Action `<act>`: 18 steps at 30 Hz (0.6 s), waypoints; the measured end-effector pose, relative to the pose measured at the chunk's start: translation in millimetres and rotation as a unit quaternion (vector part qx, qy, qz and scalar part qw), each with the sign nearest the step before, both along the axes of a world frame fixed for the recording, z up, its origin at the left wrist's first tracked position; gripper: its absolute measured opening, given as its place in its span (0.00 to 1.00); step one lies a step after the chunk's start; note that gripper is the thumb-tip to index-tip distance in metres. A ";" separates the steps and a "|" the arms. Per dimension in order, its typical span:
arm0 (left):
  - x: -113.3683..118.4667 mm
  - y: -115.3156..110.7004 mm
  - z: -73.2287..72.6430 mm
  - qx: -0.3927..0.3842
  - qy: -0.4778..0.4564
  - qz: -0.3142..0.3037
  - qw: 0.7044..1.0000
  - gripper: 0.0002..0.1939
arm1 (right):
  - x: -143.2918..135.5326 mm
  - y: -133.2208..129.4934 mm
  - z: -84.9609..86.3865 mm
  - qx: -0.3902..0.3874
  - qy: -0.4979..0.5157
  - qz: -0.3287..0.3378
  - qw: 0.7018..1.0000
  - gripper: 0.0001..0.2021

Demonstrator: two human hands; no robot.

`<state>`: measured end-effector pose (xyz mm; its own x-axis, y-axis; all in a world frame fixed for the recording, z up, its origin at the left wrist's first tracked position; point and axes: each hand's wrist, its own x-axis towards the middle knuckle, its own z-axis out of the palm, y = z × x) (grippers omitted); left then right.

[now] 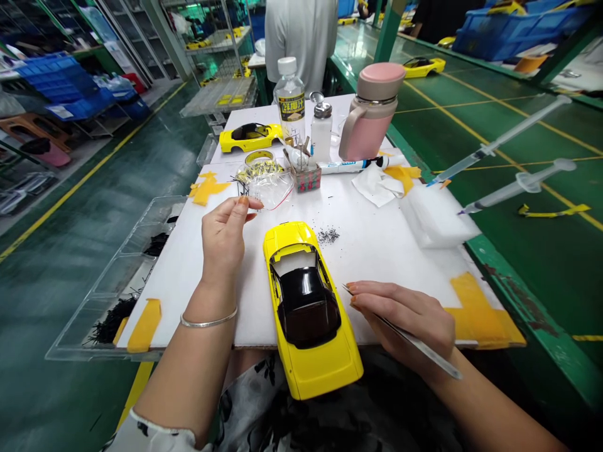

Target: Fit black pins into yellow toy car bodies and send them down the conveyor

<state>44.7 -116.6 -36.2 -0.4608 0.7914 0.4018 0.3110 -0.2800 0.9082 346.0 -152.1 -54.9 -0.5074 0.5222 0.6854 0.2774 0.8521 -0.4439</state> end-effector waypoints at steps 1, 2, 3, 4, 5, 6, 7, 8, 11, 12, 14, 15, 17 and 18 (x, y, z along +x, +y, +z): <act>-0.1 0.1 0.0 0.002 -0.002 -0.001 1.000 0.17 | -1.4 0.9 -0.3 0.007 -0.002 -0.007 1.000 0.18; -0.2 0.1 0.1 0.003 -0.003 -0.002 1.000 0.16 | -2.8 2.0 -0.9 0.012 -0.007 -0.016 1.000 0.18; -0.2 0.1 0.1 0.003 -0.004 -0.002 1.000 0.16 | -4.0 3.0 -1.5 0.017 -0.012 -0.024 1.000 0.18; -0.2 0.2 0.2 0.002 -0.004 -0.001 1.000 0.16 | -5.1 4.0 -2.2 0.020 -0.020 -0.028 0.999 0.18; -0.2 0.2 0.2 -0.001 -0.002 0.000 1.000 0.16 | -5.9 4.8 -2.8 0.022 -0.028 -0.029 0.999 0.18; -0.2 0.2 0.2 -0.004 0.000 0.002 1.000 0.16 | -6.5 5.3 -3.2 0.024 -0.037 -0.029 0.999 0.18; -0.1 0.2 0.1 -0.006 0.001 0.003 1.000 0.17 | -7.0 5.6 -3.3 0.029 -0.049 -0.031 0.998 0.18; -0.1 0.2 0.0 -0.006 0.002 0.002 1.000 0.17 | -7.4 5.8 -3.1 0.036 -0.061 -0.037 0.997 0.17; -0.1 0.1 -0.2 -0.003 0.000 0.000 1.000 0.16 | -8.5 5.5 -2.1 0.065 -0.086 -0.055 0.993 0.17; -0.1 0.0 -0.2 -0.003 0.000 -0.001 1.000 0.16 | -8.7 5.3 -2.1 0.072 -0.090 -0.054 0.992 0.16; 0.1 -0.2 0.1 -0.003 0.000 -0.001 1.000 0.17 | -8.7 5.1 -3.0 0.080 -0.094 -0.039 0.992 0.15; 0.2 -0.3 0.3 -0.003 0.001 -0.001 1.000 0.17 | -8.5 5.1 -4.0 0.082 -0.097 -0.029 0.991 0.15; 0.4 -0.5 0.8 -0.003 0.002 0.001 1.000 0.17 | -7.9 5.1 -6.1 0.085 -0.105 -0.014 0.991 0.16; 0.4 -0.5 0.9 -0.003 0.002 0.002 1.000 0.17 | -7.6 5.1 -7.0 0.084 -0.107 -0.009 0.991 0.16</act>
